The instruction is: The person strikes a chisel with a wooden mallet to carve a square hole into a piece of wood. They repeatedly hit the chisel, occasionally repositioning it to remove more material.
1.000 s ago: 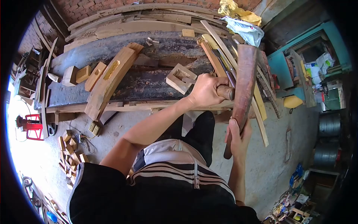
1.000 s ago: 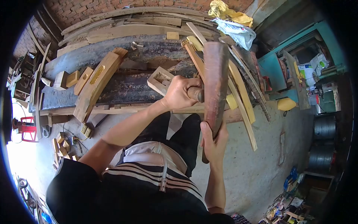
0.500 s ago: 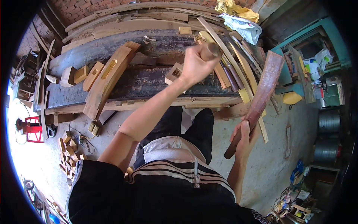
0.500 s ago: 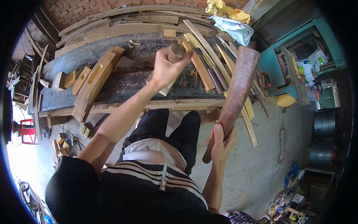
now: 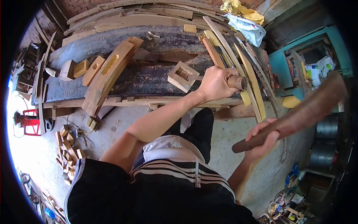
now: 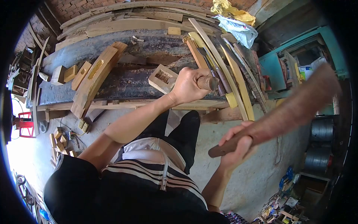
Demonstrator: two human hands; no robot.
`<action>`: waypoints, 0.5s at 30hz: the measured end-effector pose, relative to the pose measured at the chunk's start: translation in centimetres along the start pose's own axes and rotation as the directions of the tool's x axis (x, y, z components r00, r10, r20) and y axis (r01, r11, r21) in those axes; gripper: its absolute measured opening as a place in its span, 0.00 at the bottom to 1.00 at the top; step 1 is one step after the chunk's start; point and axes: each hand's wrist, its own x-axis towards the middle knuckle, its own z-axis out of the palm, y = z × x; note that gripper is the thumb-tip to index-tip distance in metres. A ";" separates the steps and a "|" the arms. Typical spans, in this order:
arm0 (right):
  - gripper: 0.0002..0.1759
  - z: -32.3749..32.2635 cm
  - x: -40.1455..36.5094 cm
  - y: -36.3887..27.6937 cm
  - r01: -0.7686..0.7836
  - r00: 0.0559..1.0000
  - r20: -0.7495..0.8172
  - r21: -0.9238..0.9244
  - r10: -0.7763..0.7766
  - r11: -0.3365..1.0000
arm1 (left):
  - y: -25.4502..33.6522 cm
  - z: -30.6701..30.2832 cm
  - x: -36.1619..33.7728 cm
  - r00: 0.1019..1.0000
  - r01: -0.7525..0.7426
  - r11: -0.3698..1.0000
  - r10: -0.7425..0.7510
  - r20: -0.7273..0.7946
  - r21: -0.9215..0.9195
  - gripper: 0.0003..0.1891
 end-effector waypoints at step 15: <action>0.18 1.1 -0.9 1.7 0.042 0.991 0.117 0.168 -0.062 0.985 | 0.5 -0.2 -0.4 0.997 0.074 0.997 -0.074 0.039 0.004 0.12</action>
